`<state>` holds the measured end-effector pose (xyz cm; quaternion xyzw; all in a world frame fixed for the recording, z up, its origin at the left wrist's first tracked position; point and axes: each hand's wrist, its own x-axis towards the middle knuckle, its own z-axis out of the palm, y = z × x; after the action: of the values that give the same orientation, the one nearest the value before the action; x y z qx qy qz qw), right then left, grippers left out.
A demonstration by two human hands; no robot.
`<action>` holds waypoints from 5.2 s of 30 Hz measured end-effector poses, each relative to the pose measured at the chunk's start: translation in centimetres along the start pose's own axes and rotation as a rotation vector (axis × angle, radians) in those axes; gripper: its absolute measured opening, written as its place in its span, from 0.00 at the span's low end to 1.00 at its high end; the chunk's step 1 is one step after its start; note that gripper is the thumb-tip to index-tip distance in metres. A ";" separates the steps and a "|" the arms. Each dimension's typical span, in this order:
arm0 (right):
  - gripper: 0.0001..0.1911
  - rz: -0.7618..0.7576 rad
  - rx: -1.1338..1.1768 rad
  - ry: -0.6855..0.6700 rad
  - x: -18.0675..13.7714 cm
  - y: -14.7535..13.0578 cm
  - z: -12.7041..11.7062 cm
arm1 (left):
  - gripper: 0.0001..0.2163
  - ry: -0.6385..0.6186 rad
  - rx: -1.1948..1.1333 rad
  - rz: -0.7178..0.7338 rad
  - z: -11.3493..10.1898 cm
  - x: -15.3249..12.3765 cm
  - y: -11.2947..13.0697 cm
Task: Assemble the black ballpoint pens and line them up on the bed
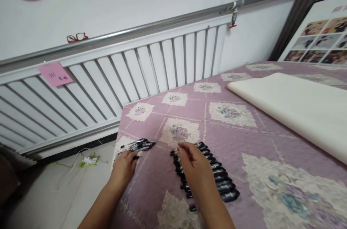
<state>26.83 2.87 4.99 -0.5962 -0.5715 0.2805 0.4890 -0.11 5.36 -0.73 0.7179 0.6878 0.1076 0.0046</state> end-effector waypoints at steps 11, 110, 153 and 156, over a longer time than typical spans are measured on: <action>0.12 -0.280 -0.254 -0.407 -0.4 -1.3 7.8 | 0.09 -0.005 -0.279 -0.044 0.2 1.0 -0.5; 0.06 0.057 0.110 -0.420 -1.0 -0.5 12.2 | 0.08 -0.039 -0.562 0.164 -1.3 -1.4 0.3; 0.06 -0.125 -0.084 -0.549 -0.7 0.1 11.5 | 0.09 -0.004 -0.543 0.230 -0.9 -1.3 -0.1; 0.06 -0.141 -0.146 -0.565 -0.7 -0.4 11.4 | 0.08 0.016 -0.533 0.250 -0.6 -1.4 -0.1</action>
<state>16.31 5.14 1.06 -0.4870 -0.7437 0.3587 0.2847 -0.39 3.91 -0.36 0.7696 0.5416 0.2898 0.1741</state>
